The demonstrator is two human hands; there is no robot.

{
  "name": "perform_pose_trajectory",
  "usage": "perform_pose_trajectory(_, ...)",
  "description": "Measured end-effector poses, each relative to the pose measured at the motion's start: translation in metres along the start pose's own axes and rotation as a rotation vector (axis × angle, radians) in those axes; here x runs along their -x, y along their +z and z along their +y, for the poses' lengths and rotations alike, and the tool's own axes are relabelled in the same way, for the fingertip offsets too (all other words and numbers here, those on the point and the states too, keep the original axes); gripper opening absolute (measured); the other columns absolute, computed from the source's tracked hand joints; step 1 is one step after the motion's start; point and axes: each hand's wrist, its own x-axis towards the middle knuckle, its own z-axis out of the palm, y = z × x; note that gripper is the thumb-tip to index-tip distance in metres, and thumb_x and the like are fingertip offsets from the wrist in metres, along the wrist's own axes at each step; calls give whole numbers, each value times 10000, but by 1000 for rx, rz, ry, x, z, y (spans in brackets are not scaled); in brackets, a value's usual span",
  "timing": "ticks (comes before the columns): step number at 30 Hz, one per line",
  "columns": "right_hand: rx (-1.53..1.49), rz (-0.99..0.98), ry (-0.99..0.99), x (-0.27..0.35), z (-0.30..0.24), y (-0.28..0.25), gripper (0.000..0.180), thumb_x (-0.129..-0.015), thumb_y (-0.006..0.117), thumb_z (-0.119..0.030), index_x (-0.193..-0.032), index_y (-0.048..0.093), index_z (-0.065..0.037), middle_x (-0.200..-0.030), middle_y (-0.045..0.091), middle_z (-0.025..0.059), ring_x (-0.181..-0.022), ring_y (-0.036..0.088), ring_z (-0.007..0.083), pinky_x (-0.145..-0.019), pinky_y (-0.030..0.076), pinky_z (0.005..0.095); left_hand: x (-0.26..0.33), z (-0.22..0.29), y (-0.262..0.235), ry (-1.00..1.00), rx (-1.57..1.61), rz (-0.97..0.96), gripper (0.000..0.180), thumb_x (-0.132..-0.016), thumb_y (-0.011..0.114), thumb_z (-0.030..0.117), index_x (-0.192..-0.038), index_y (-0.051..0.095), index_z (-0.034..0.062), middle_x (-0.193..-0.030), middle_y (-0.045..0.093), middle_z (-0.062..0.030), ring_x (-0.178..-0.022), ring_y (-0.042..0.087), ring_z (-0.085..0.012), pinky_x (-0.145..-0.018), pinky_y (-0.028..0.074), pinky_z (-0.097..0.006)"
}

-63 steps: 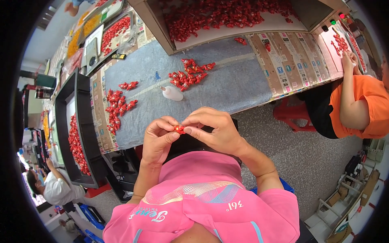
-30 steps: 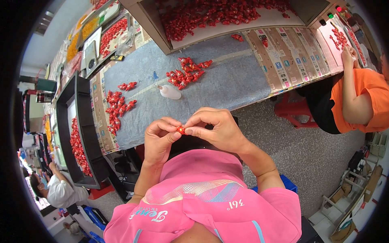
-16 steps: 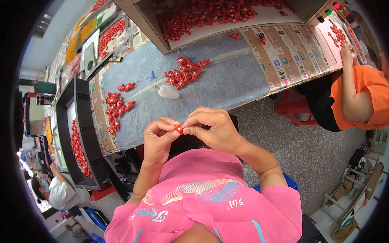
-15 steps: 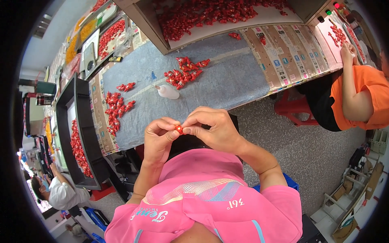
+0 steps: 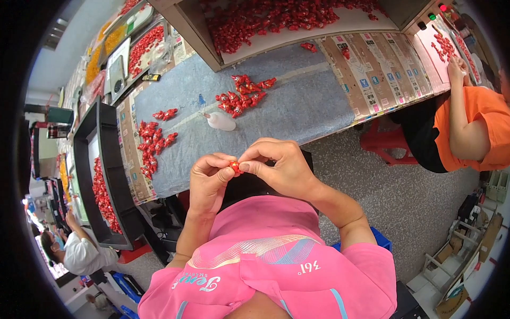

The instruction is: The person assembles small red toy parts by applying glue from a glue bottle to them.

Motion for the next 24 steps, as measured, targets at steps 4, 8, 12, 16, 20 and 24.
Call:
perform_pose_trajectory(4,-21,-10,24,-1,0,0,74,-806,697,-35,-860,676,10,-817,659,70,-730,627,115,-645,497,241,0,0,-1,-1,19,-1,155,-774,673,-106,-871,652,13,-955,644,-131,-864,647,-184,-779,559,-286)
perform_pose_trajectory(8,-25,-17,24,-2,0,0,76,-808,697,-38,-863,677,11,-820,658,67,-735,626,111,-647,496,238,-1,-2,-3,11,19,-10,157,-777,670,-107,-879,652,12,-962,643,-134,-861,648,-187,-779,559,-287)
perform_pose_trajectory(12,-39,-5,32,0,0,0,86,-811,700,-46,-873,679,9,-823,657,67,-737,626,111,-650,496,237,0,0,-1,-7,21,-8,156,-778,670,-104,-884,650,10,-965,642,-135,-862,648,-189,-780,558,-288)
perform_pose_trajectory(16,-87,-24,82,0,-1,-1,113,-816,706,-72,-894,684,7,-838,656,70,-742,627,109,-653,497,232,-1,2,0,-42,71,-24,135,-804,664,-63,-905,627,20,-967,640,-127,-862,643,-191,-775,553,-295)
perform_pose_trajectory(20,-46,-46,9,-2,-3,-4,150,-805,720,-87,-923,687,0,-856,654,73,-740,628,114,-657,496,227,-1,-1,-2,-99,191,-49,141,-828,647,-46,-947,603,15,-996,633,-128,-898,645,-188,-800,558,-296)
perform_pose_trajectory(24,22,34,-68,0,0,-4,178,-790,732,-85,-942,686,-4,-872,654,74,-729,628,120,-655,498,232,0,1,-2,-139,204,-24,149,-844,643,-11,-973,589,40,-1011,615,-102,-883,636,-181,-787,550,-276)
